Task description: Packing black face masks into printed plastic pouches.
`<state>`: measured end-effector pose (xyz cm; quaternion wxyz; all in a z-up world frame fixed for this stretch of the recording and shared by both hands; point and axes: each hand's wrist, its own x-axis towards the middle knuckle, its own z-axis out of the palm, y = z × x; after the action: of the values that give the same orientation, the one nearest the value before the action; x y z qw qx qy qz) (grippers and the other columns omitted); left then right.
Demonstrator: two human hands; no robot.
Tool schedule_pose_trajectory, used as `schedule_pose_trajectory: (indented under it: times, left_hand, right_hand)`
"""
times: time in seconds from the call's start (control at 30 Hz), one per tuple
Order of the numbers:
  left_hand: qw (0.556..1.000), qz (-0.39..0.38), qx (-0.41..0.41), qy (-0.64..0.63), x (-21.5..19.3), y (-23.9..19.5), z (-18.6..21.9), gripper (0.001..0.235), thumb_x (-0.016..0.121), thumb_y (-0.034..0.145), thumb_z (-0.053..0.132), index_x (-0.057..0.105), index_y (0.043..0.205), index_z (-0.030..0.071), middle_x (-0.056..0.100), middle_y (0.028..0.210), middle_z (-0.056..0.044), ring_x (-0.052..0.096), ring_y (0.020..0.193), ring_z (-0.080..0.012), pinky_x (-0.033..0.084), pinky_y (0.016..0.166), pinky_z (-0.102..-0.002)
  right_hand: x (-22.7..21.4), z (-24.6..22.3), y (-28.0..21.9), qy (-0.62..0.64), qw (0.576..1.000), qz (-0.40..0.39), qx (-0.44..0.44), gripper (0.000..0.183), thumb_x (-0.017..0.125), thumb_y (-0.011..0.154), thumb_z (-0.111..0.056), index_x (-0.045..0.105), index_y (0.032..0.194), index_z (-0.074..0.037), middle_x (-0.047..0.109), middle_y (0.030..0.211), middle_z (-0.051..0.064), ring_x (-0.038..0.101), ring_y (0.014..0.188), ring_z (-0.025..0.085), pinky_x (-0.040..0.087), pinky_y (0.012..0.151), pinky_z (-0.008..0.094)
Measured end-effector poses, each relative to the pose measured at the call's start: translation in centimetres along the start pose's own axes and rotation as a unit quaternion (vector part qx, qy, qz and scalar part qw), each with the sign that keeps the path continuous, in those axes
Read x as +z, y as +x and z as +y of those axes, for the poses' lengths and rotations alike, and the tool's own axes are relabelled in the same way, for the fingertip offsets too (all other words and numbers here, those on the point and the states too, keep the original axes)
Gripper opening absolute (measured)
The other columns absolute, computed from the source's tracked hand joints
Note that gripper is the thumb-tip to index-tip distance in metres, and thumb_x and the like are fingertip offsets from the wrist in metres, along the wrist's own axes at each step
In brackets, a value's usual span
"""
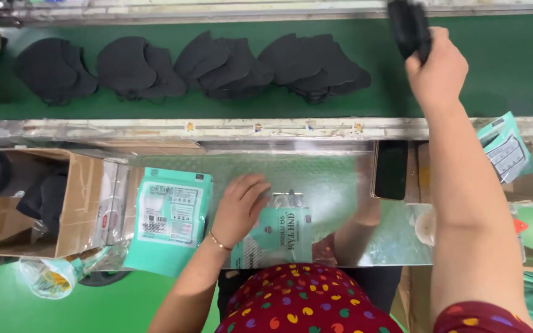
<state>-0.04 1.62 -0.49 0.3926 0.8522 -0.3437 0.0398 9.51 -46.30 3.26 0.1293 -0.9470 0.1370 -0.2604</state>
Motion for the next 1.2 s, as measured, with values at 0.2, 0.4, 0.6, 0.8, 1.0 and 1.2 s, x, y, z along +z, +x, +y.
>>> schedule_pose_trajectory:
  times: [0.2,0.4,0.6,0.8,1.0,1.2]
  left_hand:
    - [0.961,0.084,0.224,0.136,-3.2,7.8,8.8,0.065,0.076,0.08,0.034,0.054,0.139,0.02,0.055,0.141,-0.018,0.05,0.132,-0.0422,0.029,0.115,-0.058]
    - [0.998,-0.058,0.03,-0.022,-0.3,4.6,-0.5,0.057,0.081,0.083,0.01,0.058,0.133,0.022,0.071,0.113,-0.005,0.068,0.112,-0.0276,0.045,0.11,-0.038]
    - [0.972,-0.083,-0.035,-0.219,6.5,0.3,-7.2,0.071,0.078,0.072,0.001,0.053,0.138,0.007,0.065,0.128,-0.017,0.065,0.117,-0.0356,0.052,0.101,-0.04]
    - [0.966,-0.143,-0.012,-0.215,4.8,1.1,-6.5,0.083,0.092,0.072,0.016,0.051,0.144,0.011,0.062,0.141,-0.015,0.061,0.133,-0.032,0.05,0.114,-0.039]
    - [0.956,-0.155,-0.009,-0.247,5.4,1.0,-3.8,0.136,0.102,0.057,0.037,0.02,0.162,0.013,0.033,0.162,-0.02,0.032,0.151,-0.0421,0.026,0.125,-0.049]
    - [0.927,-0.198,-0.18,-0.264,6.4,0.9,-5.8,0.098,0.074,0.079,0.028,0.037,0.169,0.016,0.067,0.142,-0.016,0.066,0.133,-0.0323,0.051,0.121,-0.041]
  right_hand:
    - [-7.4,-16.1,-10.6,0.093,0.87,-0.182,-0.449,0.037,0.078,0.075,-0.017,0.069,0.109,-0.005,0.071,0.106,0.012,0.067,0.101,0.035,0.055,0.089,0.046]
    - [-4.8,-12.0,-16.3,0.477,0.829,-0.213,-0.196,0.128,0.092,0.069,-0.024,0.009,0.167,-0.018,0.05,0.155,0.022,0.05,0.144,0.04,0.036,0.126,0.052]
    - [6.1,-11.8,-26.3,0.651,0.707,-0.278,0.011,0.158,0.097,0.068,-0.012,-0.031,0.161,-0.02,0.017,0.174,0.02,0.038,0.152,0.038,0.037,0.121,0.05]
    - [7.4,-11.3,-27.8,0.586,0.756,-0.283,-0.065,0.154,0.096,0.067,-0.011,-0.023,0.164,-0.016,0.014,0.175,0.018,0.03,0.158,0.034,0.026,0.13,0.049]
    - [6.8,-14.0,-25.6,0.328,0.879,-0.259,-0.23,0.125,0.102,0.054,-0.013,0.027,0.154,-0.017,0.048,0.148,0.012,0.032,0.149,0.036,0.009,0.123,0.057]
    - [5.9,-11.6,-26.4,0.502,0.824,-0.258,-0.047,0.095,0.088,0.081,-0.032,0.034,0.154,-0.006,0.047,0.152,0.015,0.045,0.144,0.036,0.036,0.12,0.048]
